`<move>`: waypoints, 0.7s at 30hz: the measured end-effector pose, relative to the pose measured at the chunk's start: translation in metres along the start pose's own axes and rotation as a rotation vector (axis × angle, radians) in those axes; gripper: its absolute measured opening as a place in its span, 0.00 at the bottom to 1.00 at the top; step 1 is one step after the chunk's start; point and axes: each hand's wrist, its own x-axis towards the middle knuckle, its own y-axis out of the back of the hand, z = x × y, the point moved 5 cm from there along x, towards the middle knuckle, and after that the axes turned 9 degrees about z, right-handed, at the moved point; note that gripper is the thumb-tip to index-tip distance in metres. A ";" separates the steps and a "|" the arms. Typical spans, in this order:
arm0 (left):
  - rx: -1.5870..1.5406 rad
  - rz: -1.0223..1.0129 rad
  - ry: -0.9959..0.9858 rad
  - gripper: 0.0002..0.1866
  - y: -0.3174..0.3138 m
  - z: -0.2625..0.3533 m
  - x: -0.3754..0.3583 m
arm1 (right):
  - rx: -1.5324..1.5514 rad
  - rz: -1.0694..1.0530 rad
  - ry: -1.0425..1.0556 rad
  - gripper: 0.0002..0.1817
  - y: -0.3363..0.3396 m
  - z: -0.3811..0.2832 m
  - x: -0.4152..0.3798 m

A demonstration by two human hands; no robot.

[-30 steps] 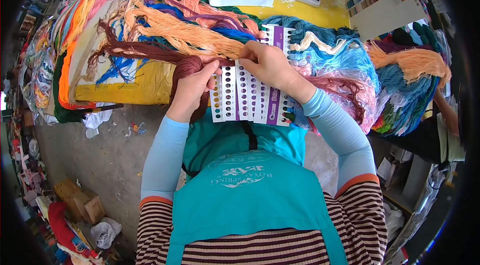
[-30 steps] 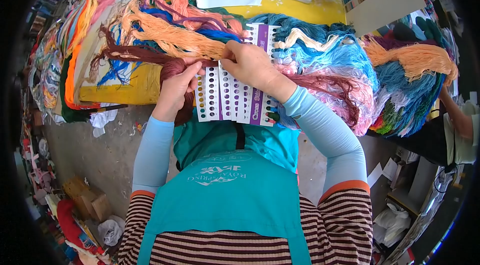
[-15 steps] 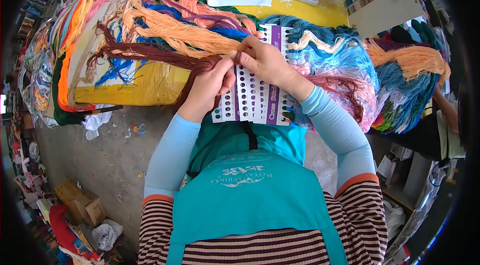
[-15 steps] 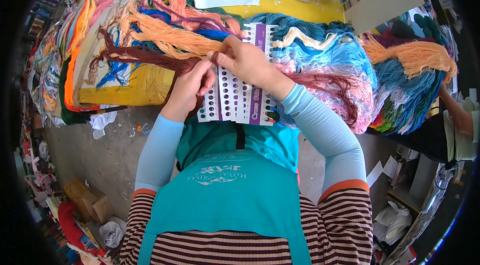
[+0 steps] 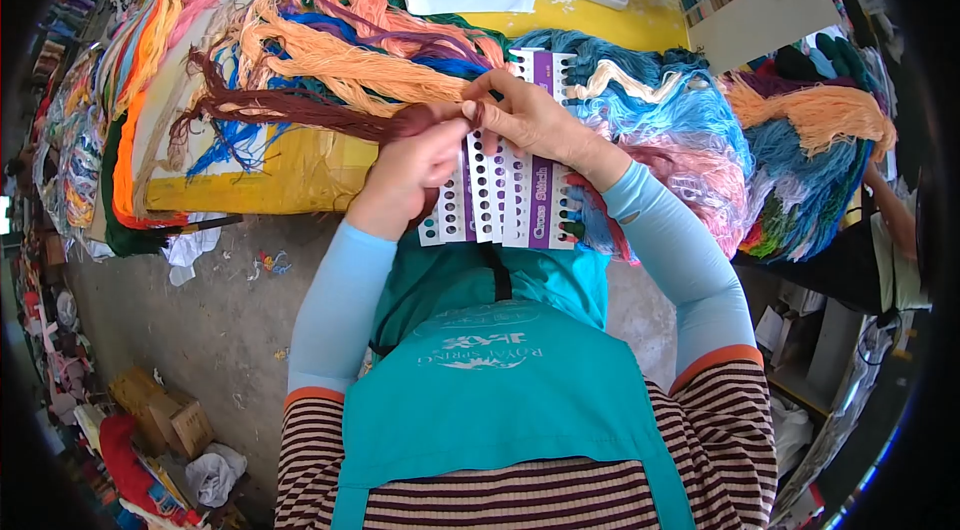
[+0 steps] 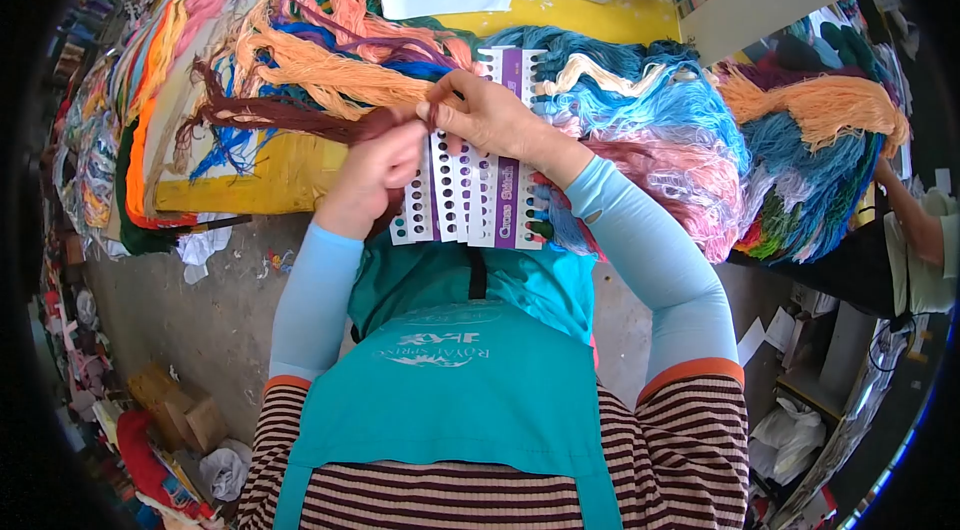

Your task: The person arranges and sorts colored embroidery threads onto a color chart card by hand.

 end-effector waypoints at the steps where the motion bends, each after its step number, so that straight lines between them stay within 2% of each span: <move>1: -0.259 -0.156 0.057 0.08 0.013 -0.007 0.001 | 0.000 0.002 -0.001 0.31 0.001 0.003 0.000; 3: -0.710 -0.295 0.045 0.10 0.042 0.003 -0.018 | -0.056 -0.034 -0.048 0.31 0.000 0.001 0.000; 5: -1.009 -0.213 -0.138 0.12 0.081 0.018 -0.050 | -0.117 -0.005 0.033 0.31 0.001 0.005 0.004; 6: -1.098 -0.206 -0.228 0.12 0.093 0.031 -0.066 | -0.181 0.024 0.115 0.31 0.001 0.003 0.005; 8: -1.177 -0.244 -0.395 0.11 0.129 0.043 -0.084 | -0.076 -0.034 -0.041 0.31 -0.004 0.009 0.005; 10: -1.130 -0.129 -0.550 0.10 0.153 0.049 -0.098 | -0.175 -0.015 -0.054 0.27 -0.004 0.006 0.003; 11: -1.023 -0.005 -0.516 0.08 0.155 0.047 -0.100 | -0.235 -0.006 -0.059 0.24 -0.004 0.002 0.002; 12: -0.788 0.195 -0.432 0.08 0.156 0.040 -0.097 | -0.256 0.022 -0.054 0.18 -0.004 -0.007 -0.002; 13: -0.550 0.387 -0.339 0.08 0.156 0.029 -0.094 | -0.259 0.018 -0.053 0.18 -0.005 -0.003 -0.003; 14: -0.232 0.605 -0.250 0.08 0.141 0.025 -0.093 | -0.273 0.045 0.041 0.17 -0.003 0.000 -0.004; 16: 0.150 0.603 -0.345 0.08 0.112 0.023 -0.088 | -0.290 0.120 0.224 0.13 -0.002 -0.006 -0.009; 17: 0.322 0.596 -0.376 0.09 0.107 0.021 -0.083 | -0.294 0.122 0.221 0.13 -0.004 -0.007 -0.011; 18: 0.628 0.566 -0.663 0.13 0.100 0.025 -0.075 | -0.427 0.183 0.391 0.13 -0.005 -0.015 -0.015; 19: 0.778 0.552 -0.753 0.15 0.099 0.021 -0.072 | -0.561 0.243 0.562 0.12 -0.008 -0.024 -0.020; 21: 1.125 0.544 -0.913 0.16 0.082 0.023 -0.067 | -0.677 0.301 0.635 0.11 -0.014 -0.026 -0.020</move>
